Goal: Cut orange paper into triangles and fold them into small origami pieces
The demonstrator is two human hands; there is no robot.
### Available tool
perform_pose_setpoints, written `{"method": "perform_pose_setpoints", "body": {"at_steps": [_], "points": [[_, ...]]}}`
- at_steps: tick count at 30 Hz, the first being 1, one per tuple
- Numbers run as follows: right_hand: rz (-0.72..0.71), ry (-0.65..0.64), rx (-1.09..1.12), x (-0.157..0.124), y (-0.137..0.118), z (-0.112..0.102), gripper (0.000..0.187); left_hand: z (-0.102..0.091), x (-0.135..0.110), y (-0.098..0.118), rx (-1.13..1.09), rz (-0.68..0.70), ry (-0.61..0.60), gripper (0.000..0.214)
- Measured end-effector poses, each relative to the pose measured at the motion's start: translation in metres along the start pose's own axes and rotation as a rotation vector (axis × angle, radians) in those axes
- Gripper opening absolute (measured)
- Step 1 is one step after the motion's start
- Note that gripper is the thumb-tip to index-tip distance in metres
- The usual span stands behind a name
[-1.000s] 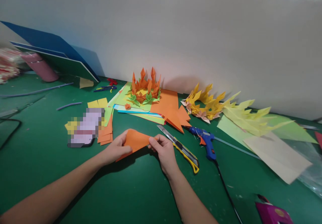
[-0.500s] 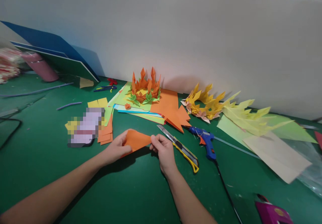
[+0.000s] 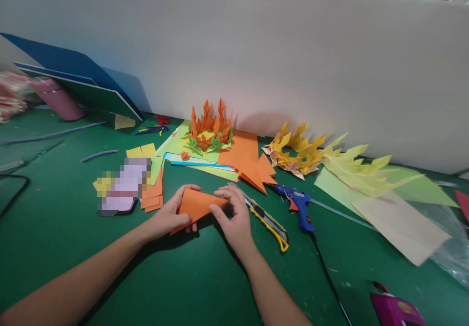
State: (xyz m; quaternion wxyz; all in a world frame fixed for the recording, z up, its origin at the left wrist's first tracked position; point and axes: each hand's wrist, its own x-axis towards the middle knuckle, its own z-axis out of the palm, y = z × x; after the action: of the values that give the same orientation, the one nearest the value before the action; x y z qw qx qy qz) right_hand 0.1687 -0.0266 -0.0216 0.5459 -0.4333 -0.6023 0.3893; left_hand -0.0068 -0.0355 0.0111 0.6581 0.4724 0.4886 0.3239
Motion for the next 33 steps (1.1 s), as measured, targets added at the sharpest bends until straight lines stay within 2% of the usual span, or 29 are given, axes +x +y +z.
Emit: {"method": "perform_pose_setpoints", "body": {"at_steps": [4, 8, 13, 16, 18, 21, 25, 27, 33], "points": [[-0.166, 0.016, -0.223, 0.0, 0.002, -0.002, 0.013, -0.001, 0.005, -0.003, -0.104, 0.098, 0.054, 0.064], [-0.274, 0.001, -0.375, 0.001, 0.003, -0.004, 0.02, -0.005, 0.01, -0.005, -0.151, 0.197, 0.126, 0.062], [-0.387, 0.021, -0.489, 0.001, 0.004, -0.005, 0.024, -0.007, 0.011, -0.005, -0.118, 0.233, 0.13, 0.061], [-0.416, 0.057, -0.496, 0.0, 0.003, -0.005, 0.015, -0.008, 0.009, -0.003, -0.087, 0.209, 0.1, 0.056], [-0.398, 0.067, -0.454, 0.0, 0.004, -0.006, 0.008, -0.009, 0.009, -0.003, -0.054, 0.166, 0.069, 0.048], [-0.33, 0.055, -0.336, 0.0, 0.006, -0.007, 0.01, -0.011, 0.01, -0.004, 0.011, 0.127, 0.064, 0.045], [-0.188, 0.035, -0.122, 0.003, 0.007, -0.008, 0.012, -0.015, 0.014, -0.008, 0.18, 0.337, 0.25, 0.055], [-0.1, 0.013, 0.003, 0.004, 0.006, -0.008, 0.012, -0.015, 0.014, -0.009, 0.245, 0.386, 0.291, 0.051], [0.184, -0.009, 0.324, 0.002, -0.001, -0.004, 0.025, -0.011, 0.009, -0.006, 0.112, 0.343, 0.239, 0.052]]}}
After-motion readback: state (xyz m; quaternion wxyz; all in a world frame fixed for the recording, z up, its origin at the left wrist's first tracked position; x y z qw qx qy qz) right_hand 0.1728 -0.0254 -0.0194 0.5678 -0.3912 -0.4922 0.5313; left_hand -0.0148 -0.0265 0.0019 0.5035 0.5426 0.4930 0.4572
